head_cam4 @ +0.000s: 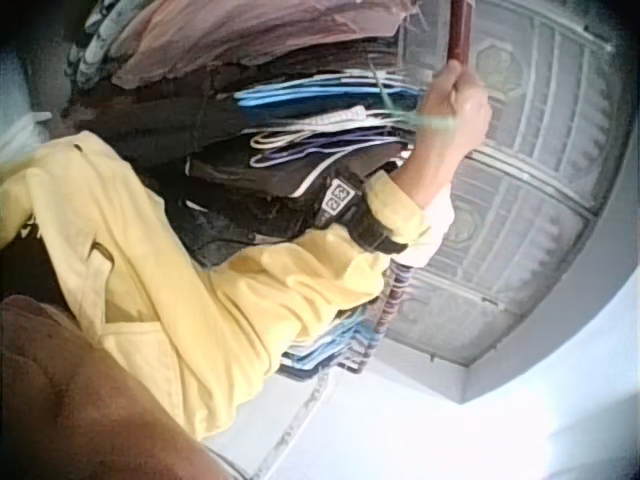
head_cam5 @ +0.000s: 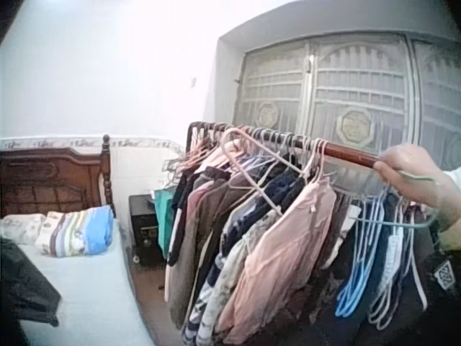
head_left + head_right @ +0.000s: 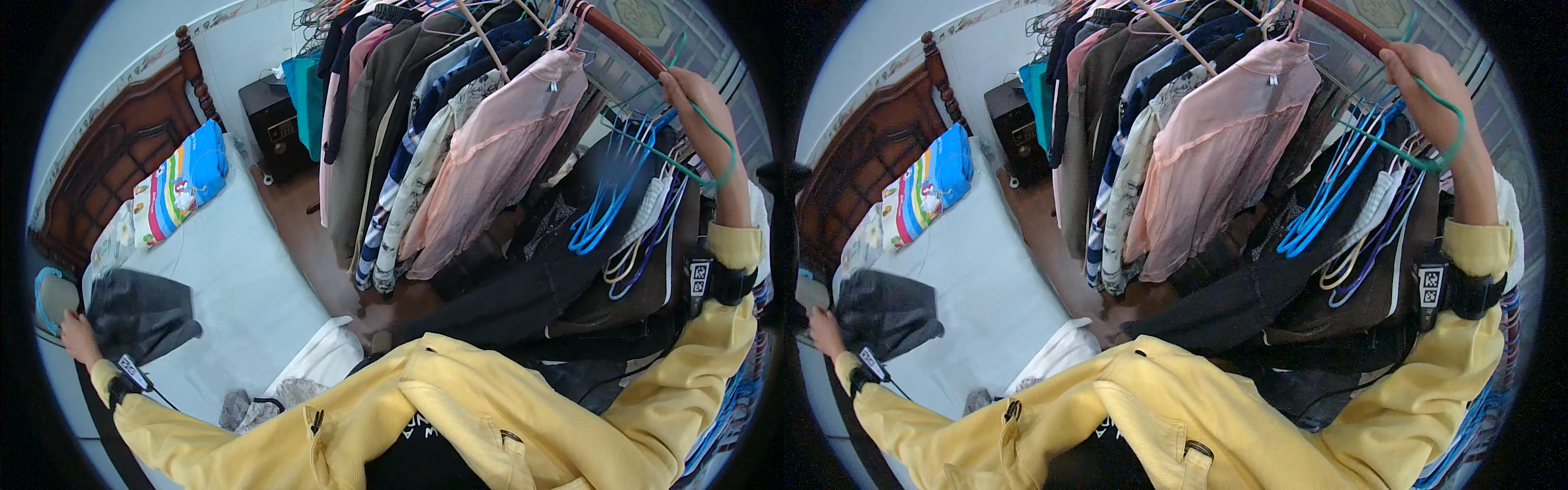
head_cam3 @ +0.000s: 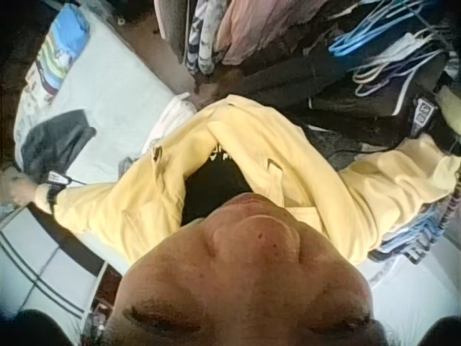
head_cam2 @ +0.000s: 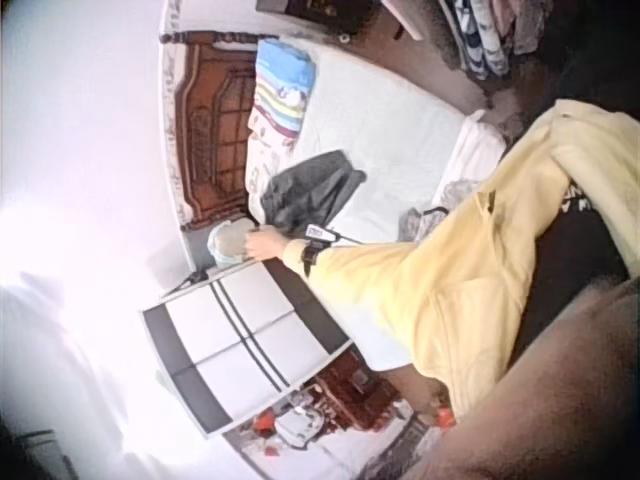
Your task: The person browses a crowded clothing rack, removing several garments from hangers and placing them on a nearby bed. They also remove a grey cloth, walk across the room, and discard it in a trash bin before returning to the rack to continue sorting.
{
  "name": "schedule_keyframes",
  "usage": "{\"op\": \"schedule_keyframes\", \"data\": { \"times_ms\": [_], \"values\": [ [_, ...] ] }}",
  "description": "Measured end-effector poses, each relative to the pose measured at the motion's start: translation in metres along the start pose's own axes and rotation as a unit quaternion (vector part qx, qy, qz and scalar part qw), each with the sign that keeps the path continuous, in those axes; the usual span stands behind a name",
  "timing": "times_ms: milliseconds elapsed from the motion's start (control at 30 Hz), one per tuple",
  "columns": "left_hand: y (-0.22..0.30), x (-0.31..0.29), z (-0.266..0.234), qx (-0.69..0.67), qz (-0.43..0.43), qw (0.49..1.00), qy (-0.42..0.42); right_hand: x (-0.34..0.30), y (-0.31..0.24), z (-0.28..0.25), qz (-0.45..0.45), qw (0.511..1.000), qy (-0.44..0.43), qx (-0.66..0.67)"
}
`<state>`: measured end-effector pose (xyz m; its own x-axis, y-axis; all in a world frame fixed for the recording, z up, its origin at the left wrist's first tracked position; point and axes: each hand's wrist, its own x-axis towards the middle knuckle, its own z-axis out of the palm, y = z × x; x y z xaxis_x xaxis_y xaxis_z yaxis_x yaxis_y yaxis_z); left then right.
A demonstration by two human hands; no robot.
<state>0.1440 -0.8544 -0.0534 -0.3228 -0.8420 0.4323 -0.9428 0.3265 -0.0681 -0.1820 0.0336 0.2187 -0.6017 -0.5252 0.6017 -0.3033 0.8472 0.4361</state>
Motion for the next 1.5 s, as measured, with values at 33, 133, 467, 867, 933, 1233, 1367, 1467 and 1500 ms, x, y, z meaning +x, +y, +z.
{"op": "schedule_keyframes", "data": {
  "times_ms": [33, 133, 467, 867, 933, 1233, 1367, 1467, 1500],
  "values": [
    [0.010, -0.008, -0.002, 0.039, -0.039, 0.998, -0.043, 0.001, -0.002, 0.004, -0.008, 0.999, -0.019, -0.038],
    [0.136, -0.021, -0.016, -0.417, 0.166, 0.893, -0.021, -0.002, -0.019, 0.014, -0.016, 0.980, -0.120, -0.157],
    [0.497, -0.274, -0.262, -0.647, 0.640, 0.412, 0.047, 0.006, -0.084, -0.007, -0.034, 0.976, -0.206, -0.053],
    [0.547, -0.312, -0.285, -0.499, 0.622, 0.597, 0.085, 0.042, -0.061, 0.096, -0.211, 0.961, -0.178, -0.018],
    [0.552, -0.303, -0.281, -0.529, 0.614, 0.571, 0.127, 0.031, -0.058, 0.081, -0.163, 0.962, -0.218, -0.005],
    [0.585, -0.310, -0.282, -0.542, 0.605, 0.567, 0.139, -0.009, -0.045, 0.031, -0.070, 0.947, -0.305, 0.071],
    [0.593, -0.312, -0.296, -0.519, 0.623, 0.579, 0.086, -0.005, -0.042, 0.025, -0.074, 0.941, -0.311, 0.108],
    [0.604, -0.321, -0.305, -0.535, 0.628, 0.559, 0.086, 0.010, -0.035, 0.030, -0.018, 0.946, -0.280, 0.162],
    [0.607, -0.324, -0.306, -0.558, 0.621, 0.540, 0.102, 0.016, -0.034, 0.037, 0.007, 0.958, -0.243, 0.152]
  ]
}}
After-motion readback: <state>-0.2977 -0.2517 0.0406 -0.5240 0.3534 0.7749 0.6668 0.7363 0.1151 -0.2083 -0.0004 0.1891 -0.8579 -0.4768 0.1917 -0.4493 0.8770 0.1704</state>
